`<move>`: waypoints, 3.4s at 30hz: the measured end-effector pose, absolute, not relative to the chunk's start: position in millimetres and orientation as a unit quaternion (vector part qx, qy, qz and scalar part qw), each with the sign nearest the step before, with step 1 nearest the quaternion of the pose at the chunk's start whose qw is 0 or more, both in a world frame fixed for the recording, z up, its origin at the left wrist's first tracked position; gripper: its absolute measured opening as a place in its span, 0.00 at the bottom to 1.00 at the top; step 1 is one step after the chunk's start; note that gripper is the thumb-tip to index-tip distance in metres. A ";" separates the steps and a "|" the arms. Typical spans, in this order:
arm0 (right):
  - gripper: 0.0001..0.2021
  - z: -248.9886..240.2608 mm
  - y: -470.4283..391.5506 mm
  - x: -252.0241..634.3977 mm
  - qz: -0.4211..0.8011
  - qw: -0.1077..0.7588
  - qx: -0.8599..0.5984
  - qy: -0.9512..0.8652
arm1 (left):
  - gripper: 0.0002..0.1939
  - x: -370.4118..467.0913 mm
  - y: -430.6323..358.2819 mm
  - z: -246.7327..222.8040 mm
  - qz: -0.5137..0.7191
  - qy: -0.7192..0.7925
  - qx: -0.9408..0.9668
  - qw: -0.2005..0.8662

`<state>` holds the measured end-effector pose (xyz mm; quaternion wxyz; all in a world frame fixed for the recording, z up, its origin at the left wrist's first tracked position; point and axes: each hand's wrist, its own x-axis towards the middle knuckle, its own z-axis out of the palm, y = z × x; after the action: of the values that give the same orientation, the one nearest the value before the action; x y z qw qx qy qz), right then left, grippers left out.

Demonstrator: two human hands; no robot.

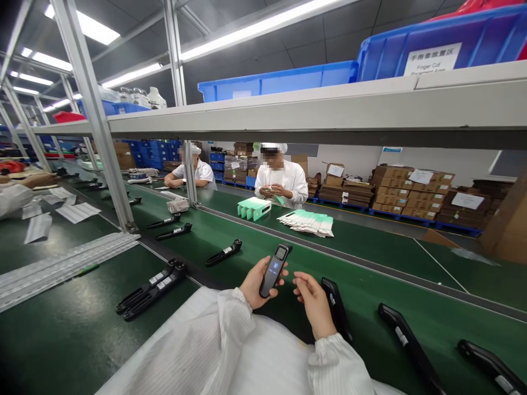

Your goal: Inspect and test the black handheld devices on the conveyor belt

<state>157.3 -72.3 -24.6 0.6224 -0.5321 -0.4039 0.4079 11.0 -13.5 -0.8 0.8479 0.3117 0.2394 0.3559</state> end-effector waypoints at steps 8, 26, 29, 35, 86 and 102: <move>0.15 -17.3 -74.6 153.8 0.414 0.639 -0.523 -0.382 | 0.20 25.0 -29.5 3.3 0.384 0.272 0.374 0.799; 0.19 -10.8 -78.7 152.5 0.478 0.658 -0.450 -0.370 | 0.13 23.1 -17.2 -7.9 0.464 0.354 0.700 0.412; 0.17 -11.5 -79.5 152.5 0.496 0.649 -0.439 -0.374 | 0.19 -6.3 10.1 -8.8 0.421 0.452 0.756 0.217; 0.19 -12.7 -80.0 149.6 0.516 0.643 -0.437 -0.359 | 0.22 -44.0 39.3 -18.6 0.289 0.631 0.675 0.253; 0.14 -12.9 -78.6 150.0 0.512 0.656 -0.424 -0.358 | 0.25 23.5 -11.8 -14.2 0.498 0.390 0.408 0.658; 0.20 -11.4 -79.8 147.5 0.519 0.631 -0.433 -0.380 | 0.19 19.4 -5.3 -16.9 0.449 0.408 0.374 0.702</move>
<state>147.5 -79.8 -11.4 0.6313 -0.4330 -0.3797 0.5195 19.4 -5.3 -16.9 0.7017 0.3736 0.4077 0.4493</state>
